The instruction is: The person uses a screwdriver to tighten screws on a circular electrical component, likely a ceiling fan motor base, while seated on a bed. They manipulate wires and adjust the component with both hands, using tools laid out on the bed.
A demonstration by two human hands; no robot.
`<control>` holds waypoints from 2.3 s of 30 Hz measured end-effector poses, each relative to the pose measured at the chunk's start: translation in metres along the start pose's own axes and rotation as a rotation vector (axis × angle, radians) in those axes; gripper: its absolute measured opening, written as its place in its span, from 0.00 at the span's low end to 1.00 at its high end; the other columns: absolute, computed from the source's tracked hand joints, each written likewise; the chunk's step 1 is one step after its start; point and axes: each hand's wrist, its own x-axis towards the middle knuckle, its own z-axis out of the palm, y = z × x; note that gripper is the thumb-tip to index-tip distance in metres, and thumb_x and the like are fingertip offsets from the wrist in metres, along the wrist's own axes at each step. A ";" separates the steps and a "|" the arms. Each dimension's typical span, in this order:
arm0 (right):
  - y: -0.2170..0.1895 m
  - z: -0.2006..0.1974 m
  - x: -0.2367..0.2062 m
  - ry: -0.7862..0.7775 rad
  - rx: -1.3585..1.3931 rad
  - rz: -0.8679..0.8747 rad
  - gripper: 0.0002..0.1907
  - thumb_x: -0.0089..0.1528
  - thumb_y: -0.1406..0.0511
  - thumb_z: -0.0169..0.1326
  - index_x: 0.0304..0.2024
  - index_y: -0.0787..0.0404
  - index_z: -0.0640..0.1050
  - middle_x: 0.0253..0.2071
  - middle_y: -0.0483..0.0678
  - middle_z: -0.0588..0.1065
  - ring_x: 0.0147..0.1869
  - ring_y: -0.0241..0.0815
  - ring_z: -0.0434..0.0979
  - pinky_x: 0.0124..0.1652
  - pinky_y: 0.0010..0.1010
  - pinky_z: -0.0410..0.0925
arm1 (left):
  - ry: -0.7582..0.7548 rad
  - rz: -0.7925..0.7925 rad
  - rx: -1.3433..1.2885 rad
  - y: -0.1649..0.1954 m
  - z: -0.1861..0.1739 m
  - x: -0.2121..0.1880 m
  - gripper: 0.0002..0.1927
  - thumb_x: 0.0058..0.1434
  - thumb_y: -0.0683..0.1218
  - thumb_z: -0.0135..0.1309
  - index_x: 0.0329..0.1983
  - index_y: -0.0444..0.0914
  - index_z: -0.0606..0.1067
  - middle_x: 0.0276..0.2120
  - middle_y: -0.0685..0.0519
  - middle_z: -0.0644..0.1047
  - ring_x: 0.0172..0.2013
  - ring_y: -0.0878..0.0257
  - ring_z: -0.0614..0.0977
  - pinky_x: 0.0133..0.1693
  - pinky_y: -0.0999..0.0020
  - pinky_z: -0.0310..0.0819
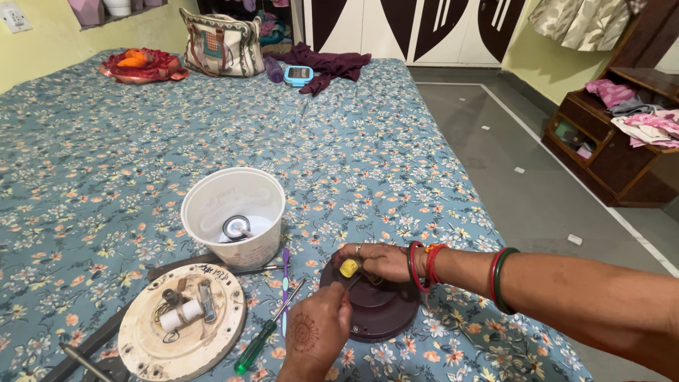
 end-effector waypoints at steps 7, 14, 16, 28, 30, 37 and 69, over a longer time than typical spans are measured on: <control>-0.002 0.003 -0.003 0.036 0.032 0.140 0.32 0.61 0.70 0.39 0.69 0.53 0.67 0.35 0.44 0.70 0.38 0.35 0.67 0.39 0.31 0.65 | -0.237 -0.351 -0.041 0.006 -0.035 0.017 0.10 0.62 0.52 0.55 0.37 0.41 0.81 0.30 0.42 0.82 0.35 0.45 0.86 0.41 0.53 0.77; -0.015 -0.002 -0.004 0.010 -0.085 0.209 0.32 0.59 0.69 0.38 0.67 0.50 0.69 0.36 0.41 0.72 0.39 0.31 0.71 0.41 0.27 0.68 | -0.043 -0.592 0.072 -0.053 -0.087 0.018 0.14 0.63 0.54 0.52 0.43 0.42 0.82 0.38 0.42 0.84 0.44 0.44 0.84 0.48 0.52 0.77; -0.014 -0.003 -0.003 0.005 -0.088 0.176 0.32 0.59 0.69 0.38 0.67 0.50 0.69 0.40 0.40 0.73 0.41 0.30 0.71 0.43 0.27 0.68 | 0.017 -0.661 0.097 -0.070 -0.096 0.018 0.15 0.65 0.54 0.51 0.45 0.42 0.82 0.40 0.42 0.84 0.46 0.43 0.84 0.49 0.52 0.76; 0.004 -0.007 0.004 -0.061 0.036 0.161 0.33 0.60 0.70 0.38 0.70 0.53 0.66 0.29 0.43 0.67 0.32 0.33 0.66 0.35 0.29 0.65 | -0.194 -0.638 0.103 -0.073 -0.076 0.012 0.14 0.58 0.49 0.58 0.46 0.42 0.83 0.43 0.43 0.83 0.49 0.48 0.84 0.55 0.59 0.75; 0.004 -0.007 0.004 -0.063 0.073 0.168 0.34 0.60 0.70 0.38 0.71 0.53 0.65 0.28 0.44 0.66 0.31 0.35 0.64 0.34 0.30 0.63 | -0.237 -0.644 0.114 -0.059 -0.080 0.014 0.13 0.59 0.49 0.57 0.45 0.43 0.85 0.43 0.42 0.83 0.49 0.48 0.84 0.55 0.59 0.75; -0.012 -0.005 0.000 -0.027 -0.109 0.219 0.34 0.60 0.69 0.39 0.70 0.51 0.66 0.41 0.47 0.74 0.40 0.36 0.72 0.43 0.31 0.69 | -0.553 -0.660 -0.010 -0.013 -0.103 0.023 0.13 0.58 0.49 0.58 0.43 0.43 0.85 0.35 0.47 0.84 0.37 0.55 0.86 0.46 0.59 0.79; -0.058 0.050 0.010 -0.031 -0.229 0.232 0.05 0.59 0.68 0.59 0.36 0.60 0.84 0.26 0.49 0.81 0.29 0.35 0.81 0.30 0.30 0.72 | -0.120 -0.443 -0.379 0.008 -0.086 0.029 0.12 0.55 0.42 0.62 0.43 0.39 0.83 0.34 0.49 0.87 0.35 0.65 0.89 0.40 0.68 0.81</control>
